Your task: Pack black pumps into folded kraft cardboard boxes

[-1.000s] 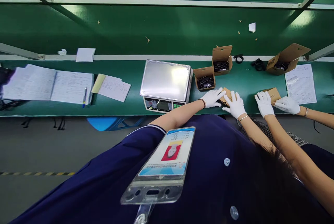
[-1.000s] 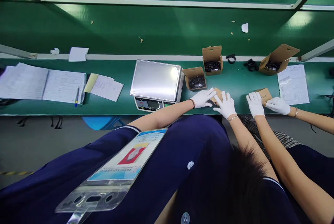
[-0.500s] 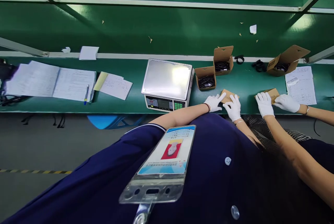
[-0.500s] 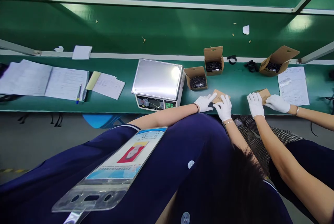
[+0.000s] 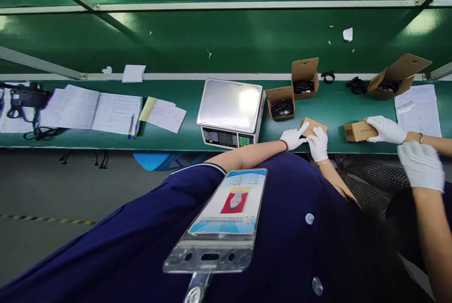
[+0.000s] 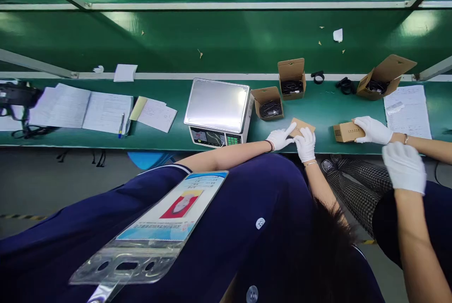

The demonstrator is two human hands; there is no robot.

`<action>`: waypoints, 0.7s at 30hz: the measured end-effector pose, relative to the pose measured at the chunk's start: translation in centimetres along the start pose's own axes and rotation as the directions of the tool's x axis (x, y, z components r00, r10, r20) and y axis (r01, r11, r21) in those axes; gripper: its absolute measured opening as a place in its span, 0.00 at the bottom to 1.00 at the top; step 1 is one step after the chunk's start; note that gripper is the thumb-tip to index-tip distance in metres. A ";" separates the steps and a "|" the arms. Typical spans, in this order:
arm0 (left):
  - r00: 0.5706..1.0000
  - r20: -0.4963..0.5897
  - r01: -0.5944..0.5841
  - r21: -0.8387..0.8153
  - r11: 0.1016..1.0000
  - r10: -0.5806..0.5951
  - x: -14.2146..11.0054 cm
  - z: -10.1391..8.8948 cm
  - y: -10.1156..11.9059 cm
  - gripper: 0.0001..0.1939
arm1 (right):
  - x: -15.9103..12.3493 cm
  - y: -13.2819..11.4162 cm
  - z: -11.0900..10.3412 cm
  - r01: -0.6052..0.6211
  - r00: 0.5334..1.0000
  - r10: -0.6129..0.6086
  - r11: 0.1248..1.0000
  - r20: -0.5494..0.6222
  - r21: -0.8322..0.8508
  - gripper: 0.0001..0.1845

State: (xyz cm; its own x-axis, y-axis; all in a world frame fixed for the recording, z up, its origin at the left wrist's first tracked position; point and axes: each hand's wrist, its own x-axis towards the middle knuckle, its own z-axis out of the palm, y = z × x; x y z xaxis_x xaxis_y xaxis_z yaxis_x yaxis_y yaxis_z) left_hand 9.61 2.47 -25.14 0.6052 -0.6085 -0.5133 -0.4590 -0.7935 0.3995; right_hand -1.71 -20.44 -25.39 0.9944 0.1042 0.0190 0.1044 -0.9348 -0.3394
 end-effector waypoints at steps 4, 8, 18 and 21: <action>0.999 0.023 0.041 -0.010 0.999 -0.041 0.2 0.0 0.4 0.41 | 1.9 -3.7 7.0 0.005 0.994 -0.012 0.998 -0.113 -0.058 0.16; 0.999 0.010 0.039 0.024 0.999 -0.040 0.5 0.3 0.4 0.41 | 1.3 -2.3 8.2 0.073 0.987 -0.090 0.989 -0.136 -0.128 0.14; 0.986 -0.101 -0.104 0.245 0.964 0.132 1.2 1.0 -0.4 0.45 | 1.0 -2.9 7.5 0.053 0.989 -0.076 0.984 -0.129 -0.173 0.15; 0.982 -0.116 -0.114 0.252 0.961 0.147 1.4 1.0 -0.3 0.45 | 1.1 -3.2 6.9 0.033 0.991 -0.053 0.988 -0.127 -0.154 0.15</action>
State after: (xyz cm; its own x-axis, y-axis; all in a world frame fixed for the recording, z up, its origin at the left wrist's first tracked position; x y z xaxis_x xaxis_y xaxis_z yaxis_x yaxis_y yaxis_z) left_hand 9.90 1.90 -26.74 0.6025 -0.7139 -0.3568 -0.6742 -0.6945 0.2511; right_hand -1.11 -14.96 -30.81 0.9817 0.1097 0.1557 0.1387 -0.9720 -0.1899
